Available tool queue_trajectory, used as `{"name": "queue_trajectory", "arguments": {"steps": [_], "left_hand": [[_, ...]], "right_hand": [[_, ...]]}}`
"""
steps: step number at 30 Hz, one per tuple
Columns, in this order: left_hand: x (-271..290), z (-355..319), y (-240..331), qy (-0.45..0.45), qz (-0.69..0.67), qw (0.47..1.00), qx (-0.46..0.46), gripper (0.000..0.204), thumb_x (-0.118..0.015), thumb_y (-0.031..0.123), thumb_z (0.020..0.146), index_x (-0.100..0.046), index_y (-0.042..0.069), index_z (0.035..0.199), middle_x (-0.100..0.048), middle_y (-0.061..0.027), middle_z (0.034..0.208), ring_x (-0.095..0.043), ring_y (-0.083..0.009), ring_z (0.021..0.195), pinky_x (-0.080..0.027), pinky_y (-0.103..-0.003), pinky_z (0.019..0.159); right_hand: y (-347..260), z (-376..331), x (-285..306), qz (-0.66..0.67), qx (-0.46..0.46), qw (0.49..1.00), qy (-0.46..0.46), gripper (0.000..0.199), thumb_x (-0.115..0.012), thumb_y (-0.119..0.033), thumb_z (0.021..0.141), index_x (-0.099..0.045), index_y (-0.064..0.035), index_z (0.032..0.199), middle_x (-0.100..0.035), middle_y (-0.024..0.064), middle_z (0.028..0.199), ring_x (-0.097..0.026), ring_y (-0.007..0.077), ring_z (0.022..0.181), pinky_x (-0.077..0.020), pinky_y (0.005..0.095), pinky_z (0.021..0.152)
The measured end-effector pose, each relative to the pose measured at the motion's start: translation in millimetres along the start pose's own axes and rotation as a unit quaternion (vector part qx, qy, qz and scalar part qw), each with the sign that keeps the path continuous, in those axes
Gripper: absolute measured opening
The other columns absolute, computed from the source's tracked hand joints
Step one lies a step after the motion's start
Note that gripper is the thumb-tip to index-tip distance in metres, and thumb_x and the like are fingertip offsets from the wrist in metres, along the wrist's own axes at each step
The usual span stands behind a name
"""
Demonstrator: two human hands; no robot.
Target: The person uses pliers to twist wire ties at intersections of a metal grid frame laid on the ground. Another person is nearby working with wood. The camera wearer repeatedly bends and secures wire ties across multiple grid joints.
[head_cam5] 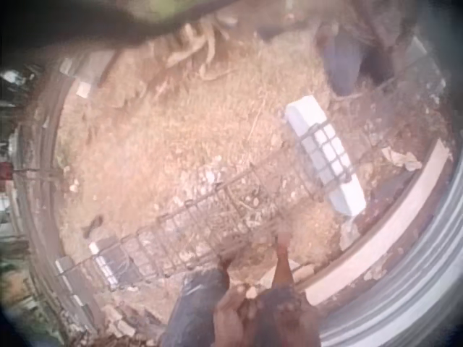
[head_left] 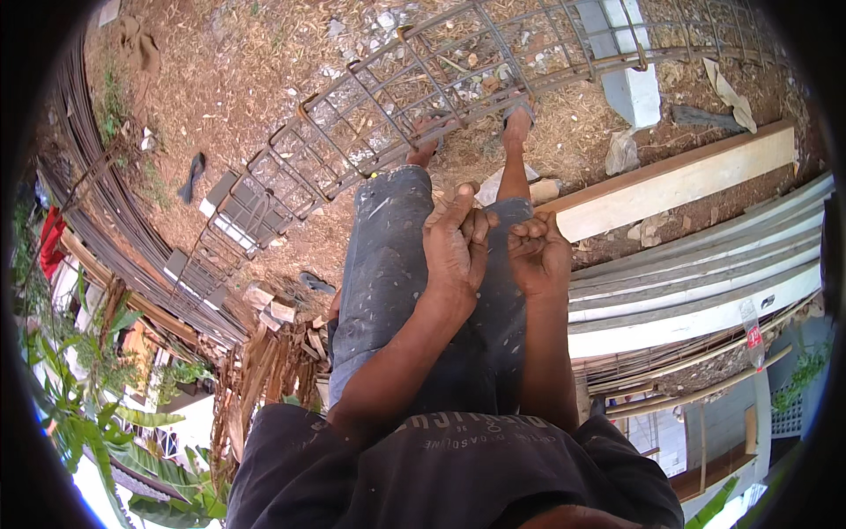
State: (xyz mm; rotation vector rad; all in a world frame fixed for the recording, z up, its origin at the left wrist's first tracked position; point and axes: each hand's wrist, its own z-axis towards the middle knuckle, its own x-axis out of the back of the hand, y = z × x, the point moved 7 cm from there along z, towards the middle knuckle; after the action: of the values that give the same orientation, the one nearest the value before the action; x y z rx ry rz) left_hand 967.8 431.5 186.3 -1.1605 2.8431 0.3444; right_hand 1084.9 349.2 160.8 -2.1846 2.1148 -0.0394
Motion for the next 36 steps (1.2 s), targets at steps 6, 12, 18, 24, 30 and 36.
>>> {"name": "queue_trajectory", "arguments": {"steps": [6, 12, 18, 24, 30, 36], "left_hand": [[-3, -12, -26, 0.034, -0.461, 0.886, 0.039, 0.045, -0.051, 0.035, 0.098, -0.055, 0.006, 0.063, -0.029, -0.0027, 0.044, -0.036, -0.0154, 0.052, -0.039, -0.026, 0.069], [44, -36, -6, 0.211, -0.086, 0.936, -0.269, 0.032, -0.06, 0.009, 0.091, -0.054, -0.002, 0.12, -0.059, -0.0164, 0.111, -0.061, -0.0326, 0.102, -0.042, -0.046, 0.099], [11, -27, 15, -0.006, 0.399, 0.853, -0.335, 0.047, -0.06, 0.01, 0.088, -0.053, 0.005, 0.133, -0.062, -0.0172, 0.118, -0.063, -0.0314, 0.102, -0.047, -0.039, 0.091], [84, 12, -11, -0.097, 0.185, 0.964, -0.167, 0.034, -0.064, 0.01, 0.086, -0.064, 0.005, 0.12, -0.064, -0.0179, 0.11, -0.067, -0.0276, 0.087, -0.053, -0.036, 0.076], [145, 3, 30, 0.002, 0.144, 0.957, -0.253, 0.025, -0.068, 0.015, 0.082, -0.069, 0.004, 0.105, -0.068, -0.0185, 0.082, -0.066, -0.0356, 0.086, -0.05, -0.041, 0.079], [213, 14, 35, 0.041, 0.155, 0.935, -0.316, 0.018, -0.068, 0.018, 0.083, -0.071, 0.004, 0.094, -0.067, -0.0192, 0.082, -0.064, -0.037, 0.081, -0.049, -0.043, 0.075]], "right_hand": [[-36, 5, -79, -0.201, -0.094, 0.971, -0.091, 0.027, -0.042, -0.029, 0.104, -0.05, -0.0074, 0.089, -0.035, -0.0041, 0.062, -0.033, 0.0077, 0.05, -0.0326, 0.0252, 0.048], [-76, -10, -194, -0.778, 0.149, 0.591, -0.152, 0.036, -0.059, -0.032, 0.096, -0.054, -0.0082, 0.071, -0.036, -0.0066, 0.054, -0.028, 0.0023, 0.048, -0.0238, 0.0226, 0.043], [14, 13, -147, -0.938, -0.069, 0.22, -0.257, 0.038, -0.062, -0.029, 0.093, -0.061, 0.0, 0.069, -0.046, -0.0033, 0.057, -0.037, 0.0061, 0.053, -0.0302, 0.0286, 0.048], [80, 1, -168, -0.96, -0.083, 0.136, -0.228, 0.026, -0.059, -0.02, 0.093, -0.065, 0.0007, 0.079, -0.053, -0.0012, 0.061, -0.044, 0.0067, 0.054, -0.0359, 0.028, 0.05], [145, 2, -152, -0.974, -0.058, -0.013, -0.219, 0.03, -0.062, -0.022, 0.091, -0.063, 0.0005, 0.071, -0.051, -0.0014, 0.056, -0.045, 0.0071, 0.055, -0.0368, 0.0284, 0.051], [221, 7, -125, -0.969, -0.155, -0.06, -0.181, 0.021, -0.061, -0.019, 0.091, -0.067, 0.0004, 0.085, -0.055, 0.0002, 0.061, -0.051, 0.0077, 0.055, -0.0409, 0.0266, 0.049]]}}
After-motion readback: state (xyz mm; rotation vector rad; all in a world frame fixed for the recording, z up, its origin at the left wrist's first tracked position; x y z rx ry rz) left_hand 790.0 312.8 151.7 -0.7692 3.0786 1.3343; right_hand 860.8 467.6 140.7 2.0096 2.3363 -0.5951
